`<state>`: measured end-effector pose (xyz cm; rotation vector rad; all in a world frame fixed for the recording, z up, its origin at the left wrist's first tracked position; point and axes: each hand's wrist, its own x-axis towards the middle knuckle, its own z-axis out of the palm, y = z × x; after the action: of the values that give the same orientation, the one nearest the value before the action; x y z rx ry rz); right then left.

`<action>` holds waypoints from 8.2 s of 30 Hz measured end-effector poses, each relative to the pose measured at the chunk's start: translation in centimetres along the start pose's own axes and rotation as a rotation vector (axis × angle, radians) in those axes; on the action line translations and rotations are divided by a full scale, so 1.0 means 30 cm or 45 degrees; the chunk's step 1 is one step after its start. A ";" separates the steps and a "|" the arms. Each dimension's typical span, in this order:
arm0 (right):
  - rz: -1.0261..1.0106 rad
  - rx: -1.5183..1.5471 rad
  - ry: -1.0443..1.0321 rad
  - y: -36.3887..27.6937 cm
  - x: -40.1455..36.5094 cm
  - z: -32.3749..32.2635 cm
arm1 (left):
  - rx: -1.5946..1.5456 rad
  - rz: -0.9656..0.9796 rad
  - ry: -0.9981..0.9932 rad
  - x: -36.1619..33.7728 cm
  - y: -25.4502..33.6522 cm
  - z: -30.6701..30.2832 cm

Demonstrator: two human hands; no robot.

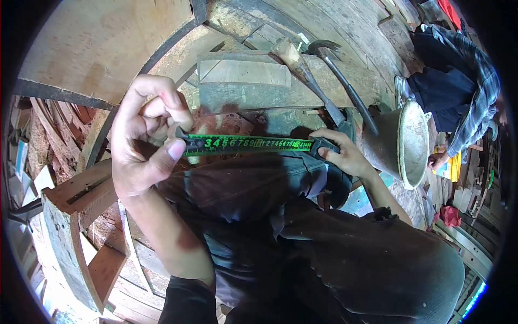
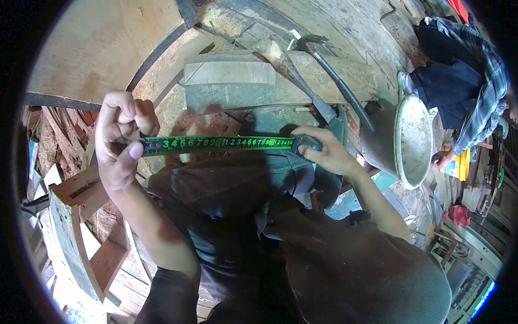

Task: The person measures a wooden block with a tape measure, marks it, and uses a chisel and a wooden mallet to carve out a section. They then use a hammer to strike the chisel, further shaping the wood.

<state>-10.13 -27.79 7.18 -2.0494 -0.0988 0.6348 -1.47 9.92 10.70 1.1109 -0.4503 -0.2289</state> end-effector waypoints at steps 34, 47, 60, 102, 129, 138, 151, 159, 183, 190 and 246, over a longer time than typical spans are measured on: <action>-0.281 -0.204 0.151 -0.088 0.011 0.031 | 0.160 -0.317 -0.331 -0.044 0.070 -0.018; -0.273 -0.221 0.176 -0.110 0.007 0.029 | 0.245 -0.275 -0.457 -0.020 0.085 0.020; -0.023 -0.247 0.186 -0.086 0.083 0.013 | 0.318 -0.478 0.027 0.006 -0.189 -0.136; 0.258 -0.412 0.265 0.065 0.050 -0.078 | 0.669 -0.332 0.451 0.065 -0.302 -0.167; 0.841 0.800 -0.070 -0.172 -0.002 0.133 | 0.587 -0.451 -0.062 0.403 -0.333 -0.058; 1.063 1.412 -0.032 -0.254 -0.028 0.192 | 1.210 -0.139 -0.451 0.498 -0.501 -0.011; 1.116 1.670 -0.184 -0.172 0.022 0.269 | 1.521 0.067 -0.388 0.459 -0.495 -0.009; 1.034 1.643 -0.106 -0.132 0.030 0.286 | 1.457 -0.120 -0.442 0.417 -0.466 0.017; -0.046 0.187 0.186 -0.172 -0.075 0.123 | 0.229 -0.275 -0.552 0.020 -0.287 0.295; -0.371 -0.373 0.062 -0.176 -0.029 0.062 | 0.041 -0.514 -0.474 0.022 -0.306 0.262; -0.169 -0.628 0.135 0.032 0.031 0.016 | 0.247 -0.656 -0.291 0.026 -0.300 0.067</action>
<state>-9.74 -27.64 5.83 -2.5200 -0.3556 0.4462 -1.29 4.10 3.53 1.3875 -0.3860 -0.7836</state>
